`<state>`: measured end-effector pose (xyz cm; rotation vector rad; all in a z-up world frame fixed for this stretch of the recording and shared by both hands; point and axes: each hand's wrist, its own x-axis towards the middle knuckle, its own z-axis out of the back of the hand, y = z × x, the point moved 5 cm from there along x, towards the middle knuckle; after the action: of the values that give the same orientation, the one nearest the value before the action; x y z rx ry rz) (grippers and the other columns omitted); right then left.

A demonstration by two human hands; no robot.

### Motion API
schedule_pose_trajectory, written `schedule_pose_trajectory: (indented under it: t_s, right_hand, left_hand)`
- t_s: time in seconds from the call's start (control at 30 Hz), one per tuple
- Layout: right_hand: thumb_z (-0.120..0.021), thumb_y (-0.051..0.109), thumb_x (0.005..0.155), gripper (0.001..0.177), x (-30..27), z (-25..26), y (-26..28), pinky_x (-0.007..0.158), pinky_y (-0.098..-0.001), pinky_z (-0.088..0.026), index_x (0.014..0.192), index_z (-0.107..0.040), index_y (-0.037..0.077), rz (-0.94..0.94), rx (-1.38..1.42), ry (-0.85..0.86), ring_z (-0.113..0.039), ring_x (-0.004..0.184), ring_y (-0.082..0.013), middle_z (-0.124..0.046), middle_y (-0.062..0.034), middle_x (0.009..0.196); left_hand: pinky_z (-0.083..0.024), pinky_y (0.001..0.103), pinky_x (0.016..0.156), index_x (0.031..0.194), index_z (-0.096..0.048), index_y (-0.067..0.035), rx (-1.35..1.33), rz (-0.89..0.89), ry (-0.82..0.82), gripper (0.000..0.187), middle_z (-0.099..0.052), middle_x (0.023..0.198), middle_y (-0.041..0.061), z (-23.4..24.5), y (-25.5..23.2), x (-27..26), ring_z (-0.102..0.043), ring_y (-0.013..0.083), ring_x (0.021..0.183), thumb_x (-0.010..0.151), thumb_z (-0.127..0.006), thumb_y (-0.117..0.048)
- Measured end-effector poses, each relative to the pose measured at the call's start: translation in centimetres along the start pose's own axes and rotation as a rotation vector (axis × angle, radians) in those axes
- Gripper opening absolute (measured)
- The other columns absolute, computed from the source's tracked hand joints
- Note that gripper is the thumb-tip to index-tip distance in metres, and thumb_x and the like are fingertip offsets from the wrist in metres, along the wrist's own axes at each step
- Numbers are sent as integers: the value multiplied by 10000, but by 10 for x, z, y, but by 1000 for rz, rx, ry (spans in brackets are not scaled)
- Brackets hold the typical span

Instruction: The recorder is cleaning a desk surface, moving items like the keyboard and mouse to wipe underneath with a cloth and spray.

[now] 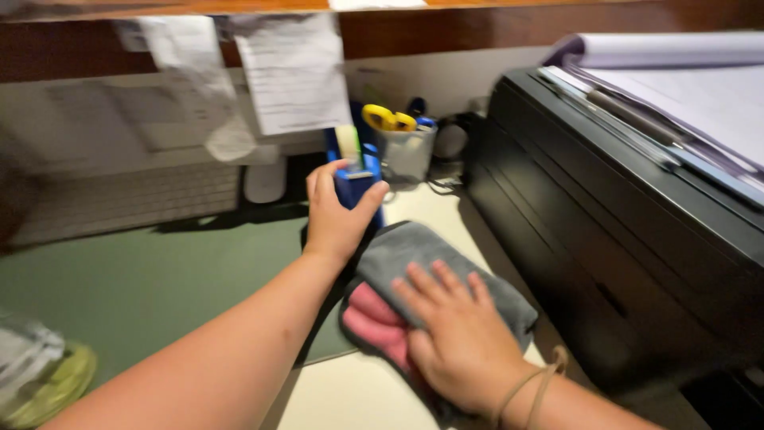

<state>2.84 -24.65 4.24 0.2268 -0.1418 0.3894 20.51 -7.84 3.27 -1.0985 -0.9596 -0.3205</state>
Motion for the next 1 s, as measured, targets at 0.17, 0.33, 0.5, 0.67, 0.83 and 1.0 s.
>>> schedule_pose_trajectory:
  t_s: [0.17,0.33,0.5,0.67,0.83,1.0]
  right_hand:
    - [-601,285,837,667,-3,-8,45,1128,-647,-169,1488,-516,166,381,78,58,-292,1481,-403,-413,-137,1588]
    - [-580,309,879,657,39,-12,74,1122,-656,-176,1506,-467,148,418,71,119,-270,1469,-419,-377,-154,1593]
    - [-595,356,857,704,32,-15,86,1154,-643,-208,1512,-465,132,473,55,65,-316,1483,-419,-390,-189,1604]
    - [-603,351,873,723,-1,-14,85,1136,-645,-228,1550,-484,129,509,66,102,-355,1477,-431,-440,-194,1606]
    - [-587,353,790,718,28,-5,106,1134,-549,-291,1481,-496,179,289,83,183,-428,1394,-371,-454,-155,1558]
    - [-670,363,749,743,35,-23,110,1124,-648,-219,1421,-538,78,281,-44,-127,-343,1437,-491,-407,-281,1502]
  left_hand:
    - [-493,415,1091,1337,-591,-91,-87,196,37,551,-634,1266,141,62,50,7,-623,314,1203,910,-786,-379]
    - [-489,468,1007,1323,-566,-37,338,242,-40,622,-581,1317,226,93,38,42,-578,410,1197,788,-765,-282]
    - [-526,461,1018,1243,-687,-56,762,602,586,595,-688,1267,228,61,75,67,-661,389,1192,810,-750,-460]
    - [-519,453,1027,1261,-714,-78,759,641,782,510,-676,1313,191,34,125,66,-651,379,1214,905,-646,-437]
    - [-489,427,1032,1362,-586,-25,782,558,564,564,-575,1402,228,41,122,69,-588,360,1263,880,-674,-304]
    - [-511,505,997,1367,-563,-36,627,366,481,577,-570,1349,308,89,57,37,-611,462,1175,819,-691,-169]
